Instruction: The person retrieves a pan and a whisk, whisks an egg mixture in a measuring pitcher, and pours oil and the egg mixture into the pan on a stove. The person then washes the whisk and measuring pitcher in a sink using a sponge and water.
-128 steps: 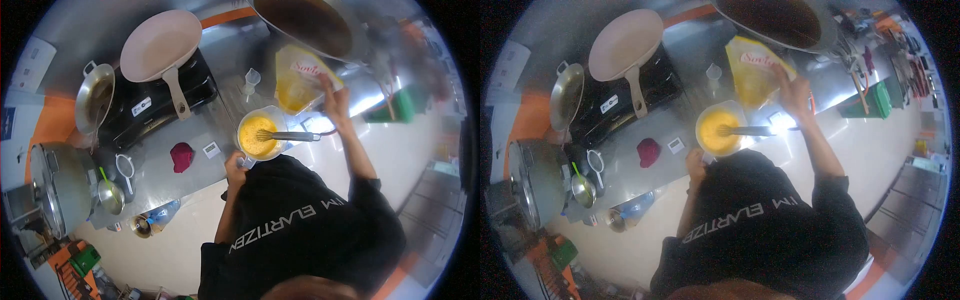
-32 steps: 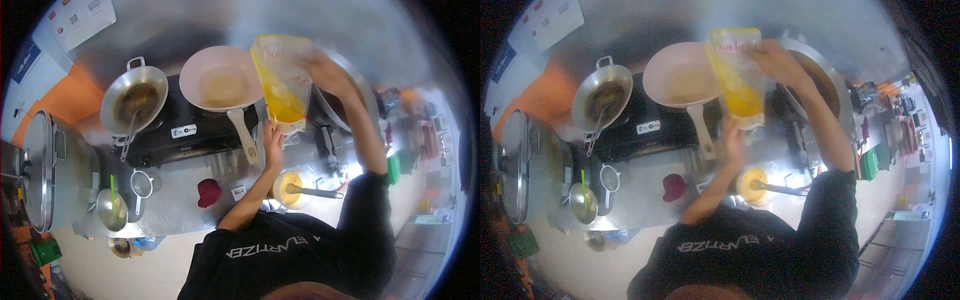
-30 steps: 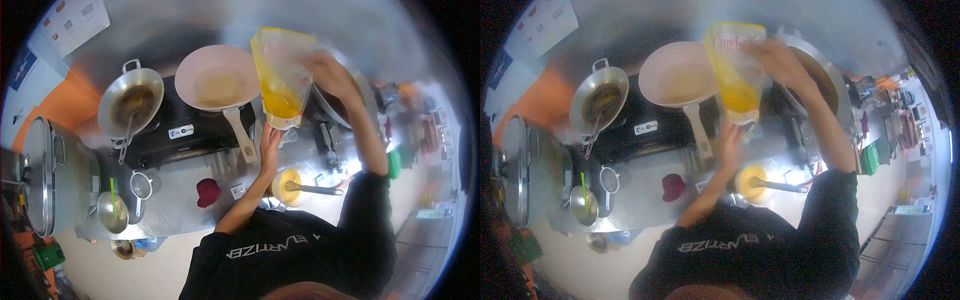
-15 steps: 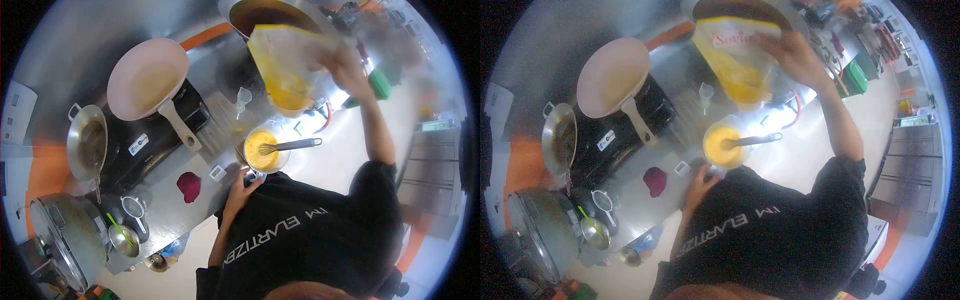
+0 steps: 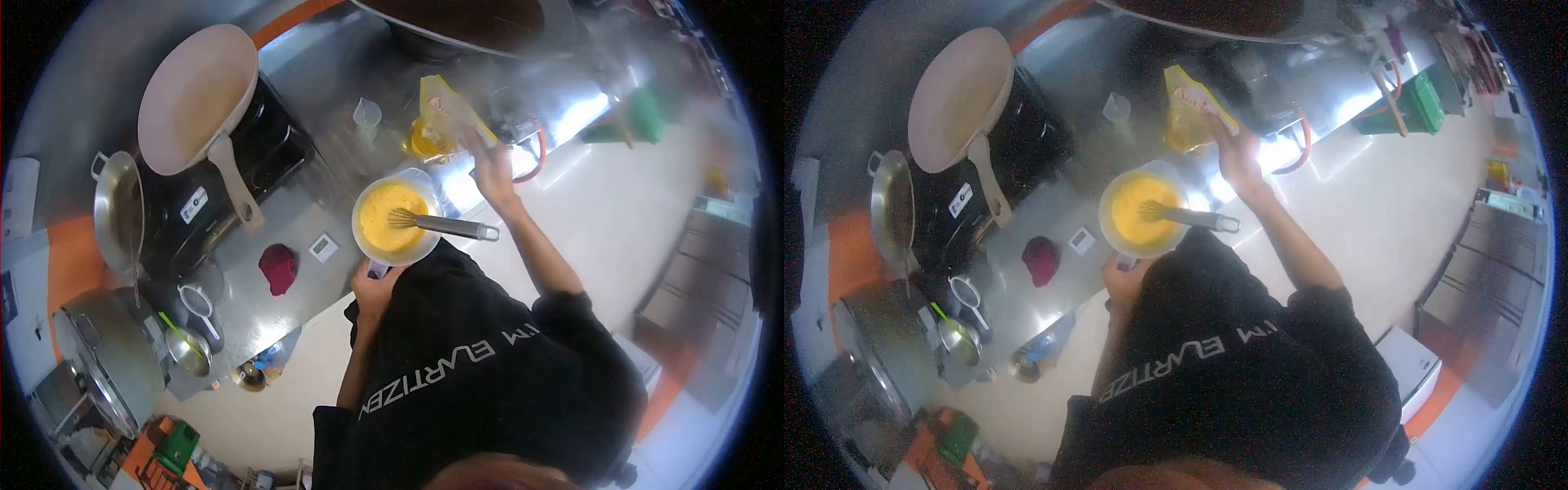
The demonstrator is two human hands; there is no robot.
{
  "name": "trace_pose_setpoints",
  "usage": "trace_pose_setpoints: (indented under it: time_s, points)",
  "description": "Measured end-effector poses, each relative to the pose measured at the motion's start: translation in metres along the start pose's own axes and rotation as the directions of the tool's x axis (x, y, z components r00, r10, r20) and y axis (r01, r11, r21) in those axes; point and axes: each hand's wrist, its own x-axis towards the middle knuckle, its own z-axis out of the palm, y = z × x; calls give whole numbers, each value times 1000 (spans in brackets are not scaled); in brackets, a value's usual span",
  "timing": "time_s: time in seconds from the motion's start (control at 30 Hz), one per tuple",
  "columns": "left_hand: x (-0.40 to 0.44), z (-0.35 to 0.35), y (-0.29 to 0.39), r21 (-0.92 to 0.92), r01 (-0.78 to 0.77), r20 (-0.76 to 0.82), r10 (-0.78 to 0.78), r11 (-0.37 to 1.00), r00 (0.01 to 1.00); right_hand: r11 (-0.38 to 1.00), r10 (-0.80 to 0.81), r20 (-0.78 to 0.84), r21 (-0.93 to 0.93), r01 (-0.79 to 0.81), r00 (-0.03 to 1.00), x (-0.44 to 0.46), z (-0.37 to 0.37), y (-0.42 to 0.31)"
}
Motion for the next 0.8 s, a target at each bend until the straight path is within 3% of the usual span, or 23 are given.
trace_pose_setpoints:
  time_s: [0.03, 0.1, 0.17, 0.23, 0.3, 0.4, 0.5, 0.53, 0.57, 0.6, 0.63, 0.67, 0.73, 0.8]
  points:
    - [1, 2, 0, -36, -69, -31, 68, 997, 997, 994, 27, 58, 104, -33, 998, -1, -2, 3]
    - [-5, 7, 10, -28, -62, -85, 60, 998, 995, 989, 103, 180, 81, -120, 978, -6, -16, -23]
    - [-7, 7, 10, 20, -88, -92, 89, 996, 992, 990, 77, 311, 85, -109, 947, -12, -32, -16]
    - [-8, 3, 6, 98, -147, -62, 153, 984, 986, 997, -14, 321, 79, -12, 947, -17, -49, -8]
    - [-8, 2, 1, 79, -98, -56, 103, 992, 993, 992, -121, 284, 49, 112, 951, -20, -62, -1]
    - [-7, 0, 3, 58, -56, -23, 57, 997, 998, 966, -236, 207, 158, 205, 950, -49, -82, -20]
    - [-7, -10, 8, 149, -114, 38, 109, 982, 993, 908, -366, 435, -27, 419, 822, -88, -76, -37]
    - [-7, -13, 7, 197, -149, 68, 138, 969, 988, 918, -314, 487, -63, 391, 815, -98, -61, -44]
    - [-7, -16, 7, 161, -160, 66, 151, 974, 986, 901, -389, 498, 31, 433, 775, -102, -37, -48]
    - [-6, -18, 7, 124, -172, 63, 166, 977, 984, 908, -381, 451, 348, 234, 807, -112, -11, -38]
    - [-5, -19, 8, 85, -184, 53, 180, 979, 982, 847, -521, 417, 364, 388, 745, -109, 6, -46]
    - [-4, -21, 16, 104, -182, 64, 176, 978, 982, 798, -585, 398, 435, 417, 706, -108, 23, -62]
    - [-10, -29, 37, 150, -173, 100, 159, 974, 982, 735, -450, 358, 668, 112, 818, -128, 64, -94]
    - [-16, -34, 31, 105, -109, 78, 101, 988, 992, 859, -452, 510, 470, 203, 732, -124, 75, -98]
